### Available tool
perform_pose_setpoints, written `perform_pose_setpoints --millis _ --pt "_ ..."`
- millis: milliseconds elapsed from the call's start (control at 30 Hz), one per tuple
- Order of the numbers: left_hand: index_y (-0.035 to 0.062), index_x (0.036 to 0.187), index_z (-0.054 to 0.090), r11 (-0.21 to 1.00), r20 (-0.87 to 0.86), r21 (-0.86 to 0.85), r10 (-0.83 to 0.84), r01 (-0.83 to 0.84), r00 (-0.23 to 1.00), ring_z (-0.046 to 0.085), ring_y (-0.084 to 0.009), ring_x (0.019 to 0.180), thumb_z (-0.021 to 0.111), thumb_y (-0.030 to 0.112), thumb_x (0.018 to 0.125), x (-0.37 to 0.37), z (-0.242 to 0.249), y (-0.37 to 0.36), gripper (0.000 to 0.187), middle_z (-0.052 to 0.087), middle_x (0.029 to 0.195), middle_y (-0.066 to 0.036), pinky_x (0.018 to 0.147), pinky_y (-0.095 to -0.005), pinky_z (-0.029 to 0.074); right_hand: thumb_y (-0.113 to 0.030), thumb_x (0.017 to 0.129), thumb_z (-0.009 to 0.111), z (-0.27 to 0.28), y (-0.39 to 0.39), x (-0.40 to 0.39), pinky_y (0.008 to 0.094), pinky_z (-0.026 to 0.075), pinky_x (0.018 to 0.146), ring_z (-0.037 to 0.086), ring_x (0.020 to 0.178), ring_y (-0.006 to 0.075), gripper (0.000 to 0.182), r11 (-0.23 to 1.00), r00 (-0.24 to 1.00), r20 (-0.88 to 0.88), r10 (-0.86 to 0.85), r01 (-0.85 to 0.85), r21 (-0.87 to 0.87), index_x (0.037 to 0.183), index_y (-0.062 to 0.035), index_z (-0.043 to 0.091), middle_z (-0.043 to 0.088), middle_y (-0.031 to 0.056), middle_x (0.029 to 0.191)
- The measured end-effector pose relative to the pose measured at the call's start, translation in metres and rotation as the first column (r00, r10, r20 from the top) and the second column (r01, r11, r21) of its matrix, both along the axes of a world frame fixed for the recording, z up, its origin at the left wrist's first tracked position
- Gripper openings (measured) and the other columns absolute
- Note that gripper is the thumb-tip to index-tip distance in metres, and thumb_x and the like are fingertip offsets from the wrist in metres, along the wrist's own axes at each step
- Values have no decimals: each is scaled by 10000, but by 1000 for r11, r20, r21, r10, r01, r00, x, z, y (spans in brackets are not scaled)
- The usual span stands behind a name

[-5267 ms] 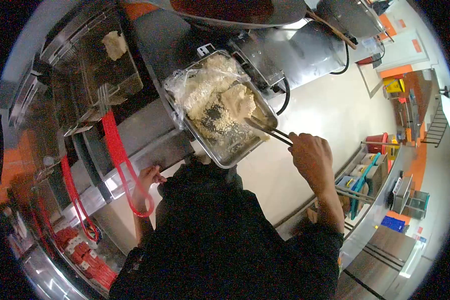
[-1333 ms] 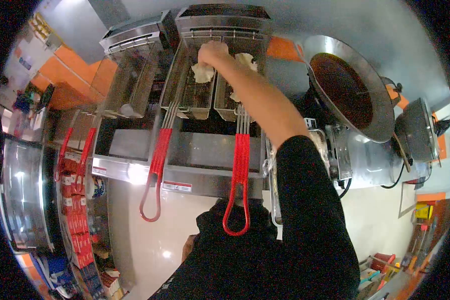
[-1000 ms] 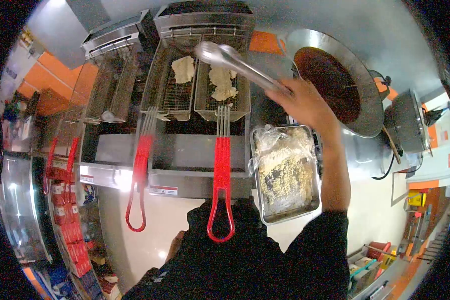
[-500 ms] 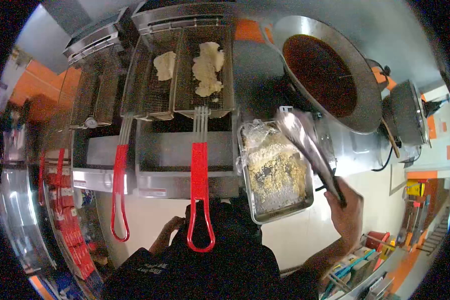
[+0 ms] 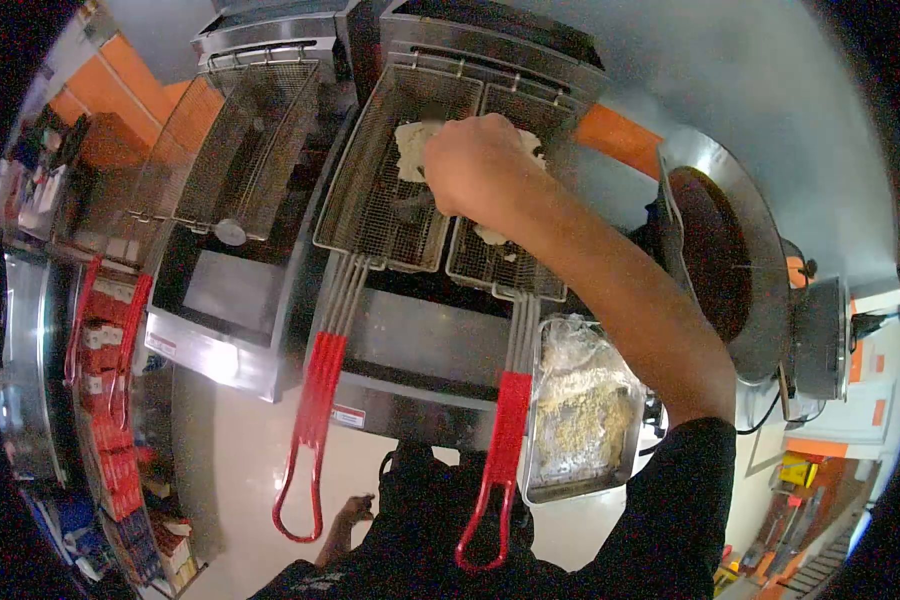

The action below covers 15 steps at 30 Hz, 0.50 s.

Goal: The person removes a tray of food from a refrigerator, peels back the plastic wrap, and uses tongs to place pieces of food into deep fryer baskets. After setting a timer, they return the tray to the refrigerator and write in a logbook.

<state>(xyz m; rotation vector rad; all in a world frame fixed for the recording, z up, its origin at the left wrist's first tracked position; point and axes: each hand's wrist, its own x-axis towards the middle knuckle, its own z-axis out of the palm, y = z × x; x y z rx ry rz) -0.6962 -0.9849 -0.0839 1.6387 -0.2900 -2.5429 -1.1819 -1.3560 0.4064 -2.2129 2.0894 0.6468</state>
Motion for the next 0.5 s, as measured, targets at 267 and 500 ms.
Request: perform_pose_setpoints --millis 267,500 --pt "-22 1009 579 932 220 -189 -266 308 939 505 -122 523 600 148 779 -8 -26 3 286 493 645 -16 513 -317 495 -206 669 637 -40 -67 -1 373 515 684 642 796 263 236 974 995 -86 -54 71 216 825 -30 665 656 144 831" --pt "5 992 590 688 307 -543 -370 481 877 486 -112 512 581 130 767 -18 -34 -16 257 500 640 -16 477 -293 453 -153 681 620 -45 -48 9 385 510 671 644 779 268 166 989 989 -59 136 -132 61 800 -48 667 657 128 818"
